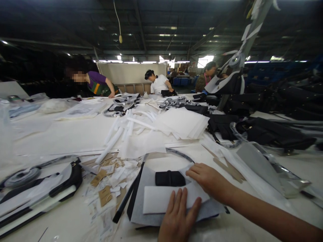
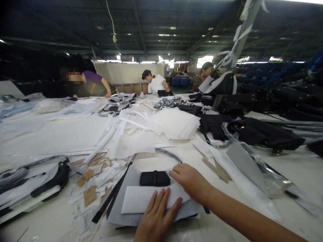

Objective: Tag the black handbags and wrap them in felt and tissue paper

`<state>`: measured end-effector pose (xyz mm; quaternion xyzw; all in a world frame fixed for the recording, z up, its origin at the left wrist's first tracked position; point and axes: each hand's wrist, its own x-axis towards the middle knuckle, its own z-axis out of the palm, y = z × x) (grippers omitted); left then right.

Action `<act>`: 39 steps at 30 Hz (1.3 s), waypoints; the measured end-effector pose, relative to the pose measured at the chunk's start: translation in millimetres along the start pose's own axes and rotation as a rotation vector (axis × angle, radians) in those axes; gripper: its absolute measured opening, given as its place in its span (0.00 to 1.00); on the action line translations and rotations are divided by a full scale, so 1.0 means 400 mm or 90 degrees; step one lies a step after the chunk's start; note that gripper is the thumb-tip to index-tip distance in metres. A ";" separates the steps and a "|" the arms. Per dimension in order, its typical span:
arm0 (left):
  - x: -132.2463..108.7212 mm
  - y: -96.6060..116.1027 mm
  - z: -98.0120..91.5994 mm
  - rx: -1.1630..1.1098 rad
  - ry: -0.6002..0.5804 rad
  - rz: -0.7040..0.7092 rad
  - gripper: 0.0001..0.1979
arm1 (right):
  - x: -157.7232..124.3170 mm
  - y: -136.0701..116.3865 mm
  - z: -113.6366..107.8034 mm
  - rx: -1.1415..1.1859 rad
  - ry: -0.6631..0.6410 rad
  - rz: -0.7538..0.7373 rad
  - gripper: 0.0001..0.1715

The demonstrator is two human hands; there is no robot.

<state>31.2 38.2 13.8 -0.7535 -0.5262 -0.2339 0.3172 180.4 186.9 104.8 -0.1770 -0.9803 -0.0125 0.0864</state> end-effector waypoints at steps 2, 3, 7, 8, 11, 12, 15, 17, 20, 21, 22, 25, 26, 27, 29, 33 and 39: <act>0.003 -0.006 -0.013 0.009 -0.028 0.019 0.23 | -0.039 -0.030 0.009 0.034 0.015 0.017 0.15; 0.002 -0.007 -0.015 0.011 -0.033 0.022 0.23 | -0.055 -0.043 0.013 0.051 0.021 0.027 0.15; -0.004 -0.005 -0.007 -0.003 -0.055 0.024 0.24 | -0.091 -0.074 0.018 0.084 0.058 0.057 0.14; -0.006 -0.005 -0.004 -0.011 -0.060 0.020 0.24 | -0.095 -0.079 0.016 0.086 0.066 0.058 0.14; -0.011 -0.008 0.000 -0.037 -0.061 0.010 0.24 | -0.105 -0.093 0.011 0.089 0.096 0.052 0.13; -0.012 -0.010 -0.001 -0.046 -0.061 0.011 0.24 | -0.109 -0.099 0.009 0.088 0.108 0.049 0.13; -0.015 -0.014 -0.008 -0.080 -0.081 0.005 0.22 | -0.123 -0.120 0.005 0.070 0.134 0.052 0.13; -0.015 -0.016 -0.014 -0.100 -0.088 -0.021 0.21 | -0.135 -0.136 0.003 0.054 0.137 0.056 0.14; -0.009 -0.015 -0.022 -0.111 -0.104 -0.038 0.22 | -0.153 -0.160 0.000 0.034 0.159 0.043 0.17; -0.007 -0.014 -0.024 -0.108 -0.113 -0.037 0.23 | -0.158 -0.167 -0.001 0.031 0.173 0.036 0.18; -0.004 -0.014 -0.027 -0.102 -0.123 -0.034 0.23 | -0.162 -0.174 -0.002 0.028 0.187 0.031 0.19; 0.001 -0.014 -0.034 -0.078 -0.139 -0.017 0.24 | -0.173 -0.192 -0.002 0.025 0.223 0.022 0.21; 0.001 -0.015 -0.035 -0.071 -0.136 -0.010 0.23 | -0.176 -0.199 -0.001 0.021 0.233 0.018 0.21; 0.000 -0.015 -0.037 -0.067 -0.133 -0.001 0.23 | -0.180 -0.206 0.000 0.015 0.242 0.014 0.21; -0.003 -0.016 -0.038 -0.067 -0.126 0.018 0.22 | -0.190 -0.222 0.003 -0.003 0.255 0.005 0.21; -0.009 -0.016 -0.035 -0.090 -0.088 0.018 0.21 | -0.210 -0.241 -0.005 0.019 0.244 -0.003 0.20; -0.010 -0.011 -0.019 -0.103 -0.031 0.013 0.19 | -0.124 -0.123 -0.026 0.133 0.184 0.034 0.14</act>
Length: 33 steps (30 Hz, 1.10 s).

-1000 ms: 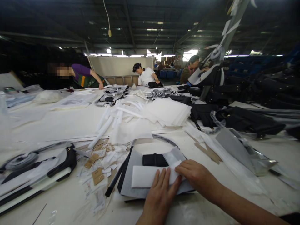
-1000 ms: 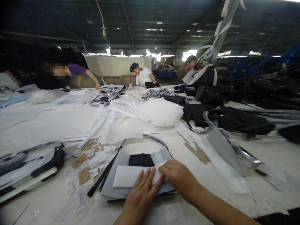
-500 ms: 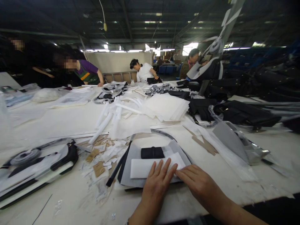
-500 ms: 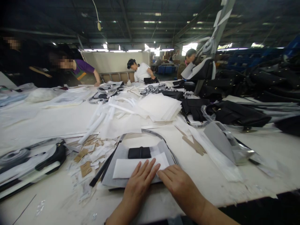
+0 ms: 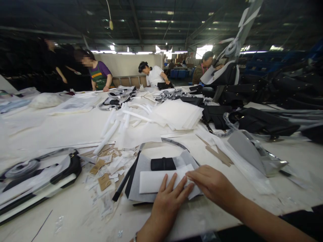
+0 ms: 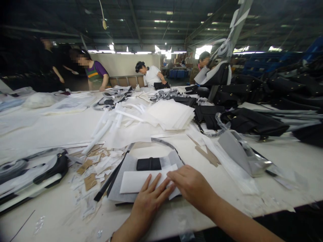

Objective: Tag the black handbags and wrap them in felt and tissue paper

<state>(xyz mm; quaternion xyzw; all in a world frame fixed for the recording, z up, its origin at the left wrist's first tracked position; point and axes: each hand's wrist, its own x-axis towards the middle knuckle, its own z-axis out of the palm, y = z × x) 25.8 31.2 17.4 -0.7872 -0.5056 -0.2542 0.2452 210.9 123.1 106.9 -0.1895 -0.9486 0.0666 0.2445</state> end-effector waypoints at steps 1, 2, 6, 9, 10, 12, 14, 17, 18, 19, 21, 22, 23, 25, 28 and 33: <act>0.001 0.001 0.003 0.002 0.014 0.001 0.19 | 0.030 0.030 0.010 0.011 -0.018 -0.002 0.15; 0.001 0.002 0.007 0.004 0.027 0.002 0.18 | 0.059 0.058 0.025 0.019 -0.051 -0.014 0.16; 0.003 0.006 0.016 0.000 0.075 -0.012 0.16 | 0.123 0.131 0.104 -0.007 -0.228 -0.001 0.24; 0.004 0.008 0.019 -0.009 0.080 -0.016 0.16 | 0.113 0.141 0.139 -0.067 -0.286 0.064 0.25; 0.004 0.009 0.019 -0.012 0.082 -0.015 0.16 | 0.106 0.140 0.143 -0.087 -0.292 0.078 0.24; 0.004 0.008 0.021 -0.020 0.091 -0.015 0.15 | 0.097 0.134 0.142 -0.117 -0.293 0.101 0.22; 0.003 0.009 0.024 -0.027 0.101 -0.022 0.15 | 0.102 0.131 0.134 -0.121 -0.292 0.106 0.20; -0.001 0.010 0.028 -0.037 0.098 -0.023 0.16 | 0.124 0.137 0.119 -0.087 -0.295 0.068 0.17; -0.002 0.011 0.029 -0.040 0.092 -0.020 0.17 | 0.128 0.140 0.113 -0.067 -0.289 0.055 0.16; -0.004 0.011 0.030 -0.042 0.084 -0.018 0.17 | 0.128 0.143 0.105 -0.043 -0.275 0.043 0.15; -0.007 0.011 0.028 -0.041 0.074 -0.016 0.18 | 0.105 0.143 0.086 0.006 -0.206 0.026 0.14; -0.007 0.010 0.025 -0.039 0.069 -0.015 0.18 | 0.080 0.138 0.074 0.025 -0.149 0.024 0.14; -0.008 0.008 0.021 -0.038 0.056 -0.010 0.19 | 0.045 0.130 0.060 0.039 -0.085 0.028 0.15; -0.009 0.004 0.011 -0.038 0.015 0.005 0.19 | -0.049 0.100 0.034 0.045 0.041 0.050 0.17; -0.008 -0.002 -0.006 -0.052 -0.059 0.014 0.21 | -0.213 0.036 0.010 0.008 0.108 0.054 0.21; -0.005 -0.002 -0.025 -0.067 -0.139 0.012 0.23 | -0.363 -0.048 0.058 -0.052 -0.126 -0.044 0.33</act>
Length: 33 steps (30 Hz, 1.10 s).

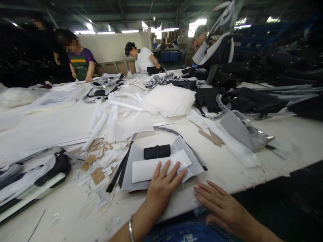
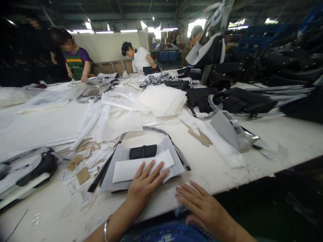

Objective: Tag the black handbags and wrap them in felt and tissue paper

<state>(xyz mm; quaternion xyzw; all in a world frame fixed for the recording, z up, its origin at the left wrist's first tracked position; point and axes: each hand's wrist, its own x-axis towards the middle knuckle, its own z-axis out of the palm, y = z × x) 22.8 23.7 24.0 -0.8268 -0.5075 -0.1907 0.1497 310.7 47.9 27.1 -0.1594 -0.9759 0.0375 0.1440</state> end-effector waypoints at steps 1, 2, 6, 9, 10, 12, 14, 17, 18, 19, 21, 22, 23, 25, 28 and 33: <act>0.000 0.001 -0.002 0.004 -0.010 0.004 0.23 | -0.001 -0.007 0.019 0.002 -0.004 -0.005 0.32; 0.000 0.001 -0.003 0.009 -0.017 0.007 0.23 | 0.002 -0.011 0.037 0.009 0.018 -0.006 0.28; 0.000 0.003 -0.003 0.030 -0.019 0.011 0.25 | 0.022 -0.014 0.081 0.067 0.143 -0.005 0.20; -0.002 0.006 -0.003 0.042 -0.020 0.008 0.25 | 0.026 -0.028 0.081 0.088 0.192 -0.006 0.20; -0.002 0.007 -0.002 0.046 -0.020 0.007 0.25 | 0.027 -0.036 0.077 0.087 0.202 -0.014 0.20; -0.002 0.010 -0.002 0.052 -0.013 0.005 0.24 | 0.027 -0.055 0.067 0.080 0.216 -0.030 0.21; -0.001 0.013 -0.001 0.060 -0.010 0.005 0.24 | 0.027 -0.074 0.054 0.065 0.222 -0.037 0.21; 0.001 0.017 0.000 0.071 -0.001 0.005 0.22 | 0.027 -0.096 0.038 0.037 0.228 -0.047 0.20; 0.002 0.018 0.000 0.073 0.001 0.004 0.22 | 0.026 -0.101 0.033 0.031 0.229 -0.050 0.20; 0.003 0.018 -0.001 0.073 0.001 0.003 0.22 | 0.026 -0.105 0.029 0.028 0.229 -0.051 0.19; 0.005 0.019 -0.004 0.071 -0.006 0.002 0.22 | 0.027 -0.110 0.023 0.025 0.232 -0.054 0.19; 0.006 0.019 -0.005 0.069 -0.009 0.003 0.22 | 0.028 -0.113 0.019 0.023 0.228 -0.057 0.19; 0.006 0.019 -0.006 0.068 -0.011 0.003 0.22 | 0.029 -0.115 0.015 0.024 0.228 -0.060 0.19; 0.006 0.020 -0.007 0.068 -0.014 0.004 0.22 | 0.035 -0.119 0.003 0.028 0.230 -0.063 0.20; 0.004 0.022 -0.003 0.074 -0.015 0.006 0.23 | 0.053 -0.122 -0.026 0.048 0.223 -0.069 0.19; -0.001 0.025 0.009 0.073 -0.003 0.022 0.23 | 0.111 -0.101 -0.092 0.082 0.224 -0.059 0.20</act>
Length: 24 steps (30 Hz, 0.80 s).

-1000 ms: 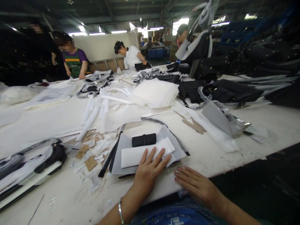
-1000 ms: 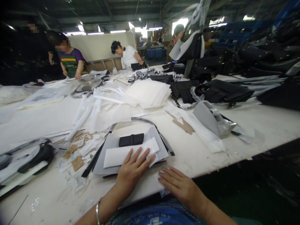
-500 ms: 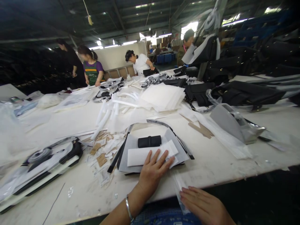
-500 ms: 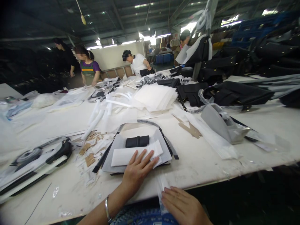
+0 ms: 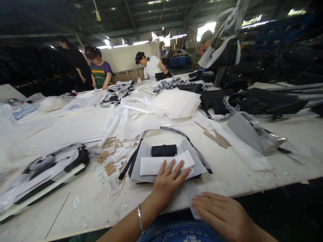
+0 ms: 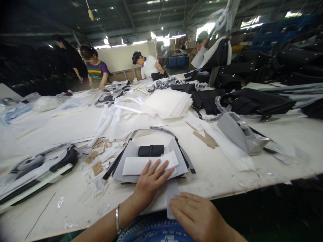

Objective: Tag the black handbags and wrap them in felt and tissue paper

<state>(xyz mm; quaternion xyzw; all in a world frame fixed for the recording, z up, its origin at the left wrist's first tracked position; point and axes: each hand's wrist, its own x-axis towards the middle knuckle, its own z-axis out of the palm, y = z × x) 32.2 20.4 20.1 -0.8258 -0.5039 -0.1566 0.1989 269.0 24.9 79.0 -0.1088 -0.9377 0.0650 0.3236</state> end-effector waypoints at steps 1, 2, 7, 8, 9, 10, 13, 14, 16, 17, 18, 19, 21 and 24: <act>-0.001 0.000 0.002 -0.001 -0.001 0.003 0.23 | 0.018 0.010 -0.009 0.000 -0.007 0.000 0.19; -0.002 0.000 0.003 -0.001 -0.003 0.005 0.23 | 0.037 0.021 -0.017 -0.003 -0.015 -0.003 0.18; -0.002 0.000 0.009 -0.011 0.007 0.004 0.22 | 0.126 0.096 -0.039 -0.019 -0.013 0.019 0.18; -0.002 0.000 0.011 -0.015 0.009 0.003 0.20 | 0.140 0.113 -0.038 -0.020 -0.013 0.031 0.19; -0.001 0.001 0.012 -0.019 0.010 0.003 0.18 | 0.152 0.131 -0.035 -0.026 -0.016 0.044 0.20; 0.000 0.001 0.014 -0.022 0.010 0.003 0.16 | 0.163 0.149 -0.030 -0.034 -0.021 0.057 0.21; 0.003 0.002 0.021 -0.028 0.022 0.002 0.12 | 0.188 0.202 -0.001 -0.063 -0.051 0.099 0.19; 0.004 0.002 0.023 -0.030 0.028 0.001 0.13 | 0.193 0.219 0.012 -0.068 -0.065 0.115 0.18; 0.006 0.002 0.026 -0.045 0.053 -0.008 0.14 | 0.198 0.249 0.040 -0.064 -0.086 0.149 0.16; 0.007 0.002 0.027 -0.057 0.072 -0.016 0.14 | 0.199 0.261 0.055 -0.055 -0.097 0.170 0.15; 0.007 0.002 0.028 -0.072 0.094 -0.025 0.13 | 0.197 0.272 0.069 -0.042 -0.107 0.193 0.14; 0.007 0.002 0.027 -0.089 0.118 -0.034 0.12 | 0.194 0.280 0.081 -0.026 -0.113 0.215 0.14; 0.004 0.003 0.024 -0.121 0.149 -0.044 0.12 | 0.184 0.288 0.101 0.004 -0.111 0.246 0.14; -0.004 0.004 0.016 -0.157 0.155 -0.042 0.12 | 0.164 0.288 0.121 0.033 -0.080 0.264 0.15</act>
